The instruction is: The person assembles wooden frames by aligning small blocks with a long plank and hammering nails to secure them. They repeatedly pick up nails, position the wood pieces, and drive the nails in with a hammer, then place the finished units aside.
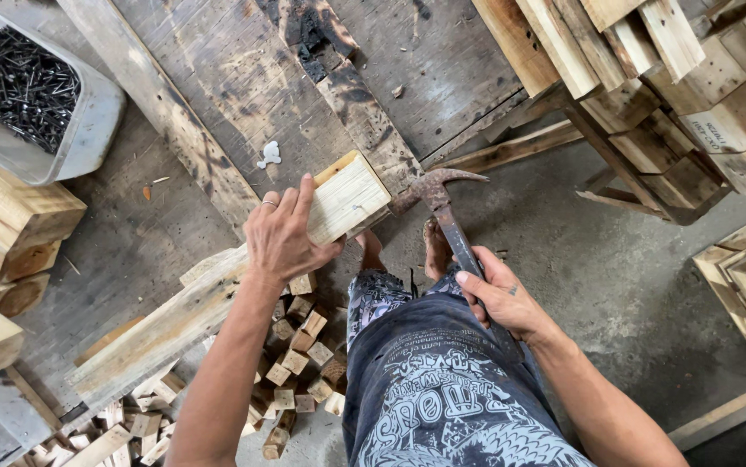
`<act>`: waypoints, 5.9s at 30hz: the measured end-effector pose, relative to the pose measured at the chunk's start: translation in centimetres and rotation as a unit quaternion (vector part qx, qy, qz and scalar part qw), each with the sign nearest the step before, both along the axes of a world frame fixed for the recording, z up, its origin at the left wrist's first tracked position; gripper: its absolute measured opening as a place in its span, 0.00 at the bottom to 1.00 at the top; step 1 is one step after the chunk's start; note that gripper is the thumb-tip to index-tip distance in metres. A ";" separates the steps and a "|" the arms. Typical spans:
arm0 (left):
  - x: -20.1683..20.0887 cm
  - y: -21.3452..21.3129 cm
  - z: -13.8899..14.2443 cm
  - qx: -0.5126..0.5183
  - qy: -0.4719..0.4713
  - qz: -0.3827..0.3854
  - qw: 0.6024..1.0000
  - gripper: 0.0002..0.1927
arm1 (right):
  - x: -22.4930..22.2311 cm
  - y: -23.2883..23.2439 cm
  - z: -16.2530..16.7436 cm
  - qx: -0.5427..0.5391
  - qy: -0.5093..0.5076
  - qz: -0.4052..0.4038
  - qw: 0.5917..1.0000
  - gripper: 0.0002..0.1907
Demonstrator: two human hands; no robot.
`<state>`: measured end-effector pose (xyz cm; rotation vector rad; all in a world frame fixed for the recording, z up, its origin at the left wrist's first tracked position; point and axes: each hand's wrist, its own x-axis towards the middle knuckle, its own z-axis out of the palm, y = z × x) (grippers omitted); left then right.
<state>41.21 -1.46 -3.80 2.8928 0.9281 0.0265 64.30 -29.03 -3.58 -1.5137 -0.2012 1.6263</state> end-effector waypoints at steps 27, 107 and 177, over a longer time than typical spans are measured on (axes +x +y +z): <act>0.1 -0.1 1.0 0.019 0.003 -0.026 0.999 0.62 | 0.1 0.2 3.0 0.059 -0.057 -0.037 0.996 0.20; 0.1 1.1 0.5 -0.027 0.037 0.022 0.999 0.55 | 3.1 5.6 3.5 0.204 -0.528 0.198 0.800 0.11; -49.0 1.0 -4.5 -0.379 -0.311 0.286 0.823 0.65 | -25.2 20.9 0.3 0.239 -0.637 0.303 0.667 0.25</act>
